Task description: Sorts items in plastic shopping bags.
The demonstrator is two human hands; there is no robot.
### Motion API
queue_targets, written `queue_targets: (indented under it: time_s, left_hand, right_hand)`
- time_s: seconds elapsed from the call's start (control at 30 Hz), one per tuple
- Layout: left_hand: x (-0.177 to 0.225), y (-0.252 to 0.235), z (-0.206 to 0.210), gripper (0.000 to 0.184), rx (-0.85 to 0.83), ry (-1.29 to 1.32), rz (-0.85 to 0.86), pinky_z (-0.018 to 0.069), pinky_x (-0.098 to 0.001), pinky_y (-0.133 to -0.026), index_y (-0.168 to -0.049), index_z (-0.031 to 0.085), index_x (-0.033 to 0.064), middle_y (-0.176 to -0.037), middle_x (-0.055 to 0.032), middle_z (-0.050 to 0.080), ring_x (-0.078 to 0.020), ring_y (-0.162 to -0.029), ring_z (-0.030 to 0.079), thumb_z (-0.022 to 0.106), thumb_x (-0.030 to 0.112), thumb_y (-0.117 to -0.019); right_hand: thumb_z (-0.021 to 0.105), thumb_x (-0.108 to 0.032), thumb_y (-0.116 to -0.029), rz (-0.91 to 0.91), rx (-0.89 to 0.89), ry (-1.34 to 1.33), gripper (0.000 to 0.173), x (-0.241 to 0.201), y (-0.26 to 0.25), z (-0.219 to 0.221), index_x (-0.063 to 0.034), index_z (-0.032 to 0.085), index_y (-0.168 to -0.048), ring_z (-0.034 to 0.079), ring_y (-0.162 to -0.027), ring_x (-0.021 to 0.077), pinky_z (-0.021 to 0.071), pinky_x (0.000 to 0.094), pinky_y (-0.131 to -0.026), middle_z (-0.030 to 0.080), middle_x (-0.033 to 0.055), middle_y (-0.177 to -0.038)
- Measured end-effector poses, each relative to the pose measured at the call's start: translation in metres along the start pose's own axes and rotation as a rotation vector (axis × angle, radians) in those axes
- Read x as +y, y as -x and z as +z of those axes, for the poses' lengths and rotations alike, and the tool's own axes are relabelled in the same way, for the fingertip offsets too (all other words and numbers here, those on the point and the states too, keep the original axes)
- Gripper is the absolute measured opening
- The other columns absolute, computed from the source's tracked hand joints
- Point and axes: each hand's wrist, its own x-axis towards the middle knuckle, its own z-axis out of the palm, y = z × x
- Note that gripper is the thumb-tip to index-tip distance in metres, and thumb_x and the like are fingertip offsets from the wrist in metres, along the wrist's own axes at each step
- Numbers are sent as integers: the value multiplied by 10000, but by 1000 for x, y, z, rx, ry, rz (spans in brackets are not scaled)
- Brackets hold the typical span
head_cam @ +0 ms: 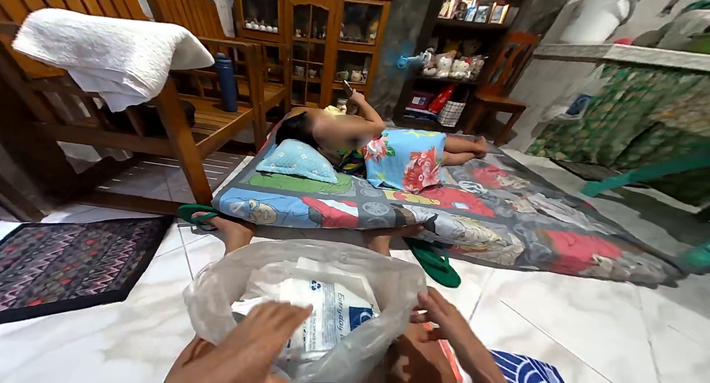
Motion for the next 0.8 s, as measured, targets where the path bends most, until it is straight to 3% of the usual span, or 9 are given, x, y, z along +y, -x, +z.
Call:
queue_targets:
  time_s: [0.07, 0.13, 0.2, 0.3, 0.33, 0.47, 0.53, 0.67, 0.8]
  left_hand:
    - [13, 3, 16, 427, -119, 112, 28, 541, -608, -854, -1261, 681, -3, -982, -217, 741, -416, -904, 721, 761, 197, -892]
    - [21, -1, 11, 228, -266, 271, 33, 569, -584, -740, -1131, 722, -20, -851, -208, 732, -387, -769, 728, 639, 138, -989]
    - [27, -16, -1, 309, -325, 309, 28, 559, -586, -819, -1135, 718, -21, -963, -213, 733, -391, -897, 722, 634, 246, -1005]
    - [34, -64, -9, 415, -194, 87, -25, 531, -576, -937, -1271, 666, 12, -1261, -233, 651, -427, -1159, 635, 676, 303, -975]
    - [34, -87, -9, 461, -148, 19, -61, 505, -580, -977, -1351, 625, 30, -1346, -248, 605, -448, -1227, 591, 703, 255, -956]
    - [21, -169, 17, 710, 95, -112, 40, 445, -606, -1039, -1453, 548, 52, -1461, -243, 536, -464, -1329, 518, 829, 90, -803]
    - [17, -197, 30, 754, 12, -83, 107, 366, -636, -1100, -1497, 494, 47, -1479, -222, 535, -452, -1366, 494, 823, 120, -822]
    - [13, -225, 37, 237, -200, -99, 47, 435, -616, -991, -1150, 677, -64, -1002, -271, 717, -457, -1008, 684, 507, 39, -1020]
    - [6, -212, 68, 162, 302, -145, 151, 555, -533, -872, -1005, 739, -5, -976, -192, 735, -397, -992, 705, 587, 32, -964]
  right_hand:
    - [569, -385, -988, -49, -31, -158, 693, 16, 3, 19, 30, 343, -1494, 688, -846, 175, 587, 365, -690, 671, 117, -1082]
    - [641, -192, -934, -121, 14, -310, 610, 23, 3, 32, 40, 391, -1441, 669, -742, 72, 576, 268, -661, 684, 15, -913]
    - [593, -99, -960, -106, 131, -389, 409, 24, 4, 33, 26, 499, -1338, 662, -740, 42, 558, 230, -663, 693, 1, -888]
    - [532, -264, -1038, 21, 228, -411, 636, 31, 9, 33, 21, 287, -1552, 663, -990, 225, 564, 399, -818, 603, 223, -1279]
    - [482, -332, -1061, 68, 203, -464, 643, 36, 11, 35, 5, 262, -1562, 672, -956, 227, 579, 405, -782, 601, 213, -1279]
    - [343, -323, -1105, 227, 16, -1135, 363, 54, 17, 48, -80, 611, -1137, 717, -701, 178, 609, 345, -624, 739, 76, -853]
    - [475, -240, -1041, 167, -100, -1374, 268, 66, 18, 44, -88, 688, -1099, 678, -635, 113, 591, 277, -620, 731, 45, -807]
    - [712, -200, -905, -43, -213, -1377, 185, 67, 28, 19, -108, 756, -1060, 585, -552, 1, 502, 166, -555, 649, -68, -672]
    - [701, -192, -919, -60, -209, -1369, 142, 63, 43, 12, -127, 730, -1042, 621, -586, 23, 536, 181, -591, 648, -56, -676]
